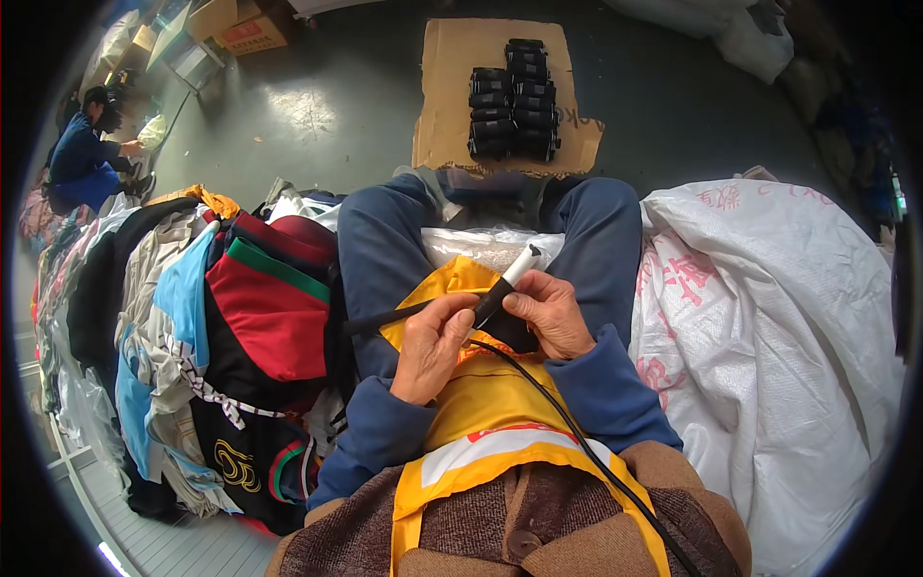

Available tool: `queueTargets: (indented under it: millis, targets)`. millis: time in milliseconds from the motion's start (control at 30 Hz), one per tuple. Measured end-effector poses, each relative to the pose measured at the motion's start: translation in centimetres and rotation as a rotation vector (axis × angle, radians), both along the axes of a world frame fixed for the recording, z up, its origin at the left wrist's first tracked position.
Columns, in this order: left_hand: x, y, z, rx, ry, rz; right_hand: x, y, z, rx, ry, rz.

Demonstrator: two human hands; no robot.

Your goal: Taping small black components onto white tubes as part of an assembly process.

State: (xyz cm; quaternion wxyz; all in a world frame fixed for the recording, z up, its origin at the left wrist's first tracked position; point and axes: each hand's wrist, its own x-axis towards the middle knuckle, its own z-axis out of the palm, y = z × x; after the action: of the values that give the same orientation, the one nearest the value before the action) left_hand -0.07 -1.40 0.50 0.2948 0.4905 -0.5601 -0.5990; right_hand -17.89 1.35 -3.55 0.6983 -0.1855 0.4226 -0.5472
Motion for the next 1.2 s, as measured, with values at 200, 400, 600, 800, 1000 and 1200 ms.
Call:
queueTargets:
  millis: [200, 400, 600, 800, 1000, 1200]
  targets:
    - [0.5, -0.5, 0.2, 0.267, 0.208, -0.099, -0.2, -0.1, 0.2, 0.063, -0.154, 0.031]
    - [0.9, -0.7, 0.9, 0.398, 0.179, -0.121, 0.0, -0.1, 0.0, 0.086, -0.231, 0.056]
    - [0.8, -0.9, 0.6, 0.404, 0.1, -0.134, 0.3, -0.1, -0.3, 0.069, -0.198, -0.018]
    - [0.2, -0.3, -0.6, 0.178, 0.097, -0.1, 0.9, -0.3, -0.4, 0.062, 0.021, -0.098]
    - [-1.1, 0.4, -0.7, -0.356, -0.206, -0.123, 0.4, -0.4, 0.0, 0.147, -0.028, -0.119]
    - [-1.4, 0.8, -0.9, -0.537, -0.304, -0.13, -0.8, -0.2, -1.5, 0.225, -0.111, -0.056]
